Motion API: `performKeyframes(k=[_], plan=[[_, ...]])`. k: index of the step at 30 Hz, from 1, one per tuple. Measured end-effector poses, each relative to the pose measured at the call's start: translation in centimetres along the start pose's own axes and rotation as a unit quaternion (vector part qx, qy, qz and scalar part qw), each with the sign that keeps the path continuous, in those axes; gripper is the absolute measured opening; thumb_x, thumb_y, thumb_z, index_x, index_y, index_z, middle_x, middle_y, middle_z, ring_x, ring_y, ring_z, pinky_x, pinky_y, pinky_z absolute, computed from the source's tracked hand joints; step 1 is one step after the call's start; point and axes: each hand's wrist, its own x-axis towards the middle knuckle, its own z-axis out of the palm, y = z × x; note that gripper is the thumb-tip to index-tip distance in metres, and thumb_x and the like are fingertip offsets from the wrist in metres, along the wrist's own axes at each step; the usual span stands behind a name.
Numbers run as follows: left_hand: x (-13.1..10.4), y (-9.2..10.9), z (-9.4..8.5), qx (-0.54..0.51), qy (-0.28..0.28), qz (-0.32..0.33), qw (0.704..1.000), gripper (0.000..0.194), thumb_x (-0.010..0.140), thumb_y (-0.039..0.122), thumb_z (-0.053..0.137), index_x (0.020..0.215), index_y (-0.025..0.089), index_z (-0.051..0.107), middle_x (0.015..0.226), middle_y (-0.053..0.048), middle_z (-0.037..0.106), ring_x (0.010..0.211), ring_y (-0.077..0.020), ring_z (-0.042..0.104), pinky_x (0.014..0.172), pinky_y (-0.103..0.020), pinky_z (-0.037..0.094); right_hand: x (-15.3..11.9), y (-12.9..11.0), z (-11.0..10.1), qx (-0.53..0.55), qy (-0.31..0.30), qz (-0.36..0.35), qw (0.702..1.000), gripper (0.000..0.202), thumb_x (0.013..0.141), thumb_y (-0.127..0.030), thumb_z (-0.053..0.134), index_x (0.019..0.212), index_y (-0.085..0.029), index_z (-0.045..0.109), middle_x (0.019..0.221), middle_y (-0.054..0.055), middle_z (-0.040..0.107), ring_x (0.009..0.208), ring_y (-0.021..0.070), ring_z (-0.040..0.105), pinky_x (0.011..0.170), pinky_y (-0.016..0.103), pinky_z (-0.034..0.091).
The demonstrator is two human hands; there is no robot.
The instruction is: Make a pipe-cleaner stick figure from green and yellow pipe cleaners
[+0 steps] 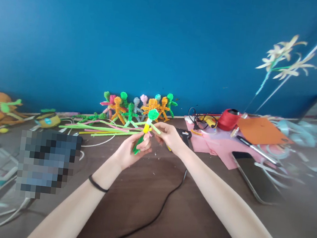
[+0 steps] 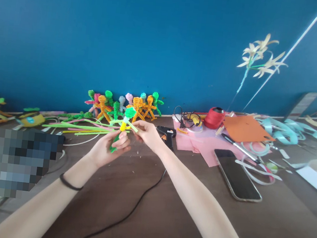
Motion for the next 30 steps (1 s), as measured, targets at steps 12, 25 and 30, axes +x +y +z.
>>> performKeyframes(k=[12,25,30], plan=[[-0.14,0.13,-0.50,0.581,0.241,0.222,0.745,0.015,0.080,0.036,0.051,0.083,0.021,0.052,0.080,-0.002,0.065,0.068,-0.0152,0.058,0.063,-0.025,0.040,0.16,-0.18,0.03,-0.010,0.022,0.009,1.000,0.017,0.071,-0.026,0.056,0.080,-0.012,0.059,0.048,-0.005,0.048,0.040,0.0056,0.039,0.041,0.020,0.028],[-0.29,0.31,-0.31,0.609,0.227,0.210,0.730,0.026,0.085,0.031,0.038,0.067,0.018,0.052,0.060,-0.001,0.061,0.057,-0.0132,0.053,0.059,-0.024,0.038,0.11,0.04,0.08,-0.034,0.008,0.011,0.999,0.028,0.073,-0.041,0.061,0.077,-0.014,0.059,0.045,-0.005,0.047,0.041,0.0060,0.041,0.042,0.020,0.030],[0.14,0.37,-0.09,0.410,0.189,0.213,0.866,0.022,0.083,0.027,0.045,0.065,0.017,0.053,0.049,0.002,0.051,0.053,-0.0104,0.048,0.058,-0.022,0.038,0.00,-0.36,0.11,-0.039,0.006,0.003,0.999,0.029,0.072,-0.043,0.060,0.074,-0.014,0.059,0.045,-0.005,0.046,0.041,0.0061,0.040,0.042,0.020,0.030]])
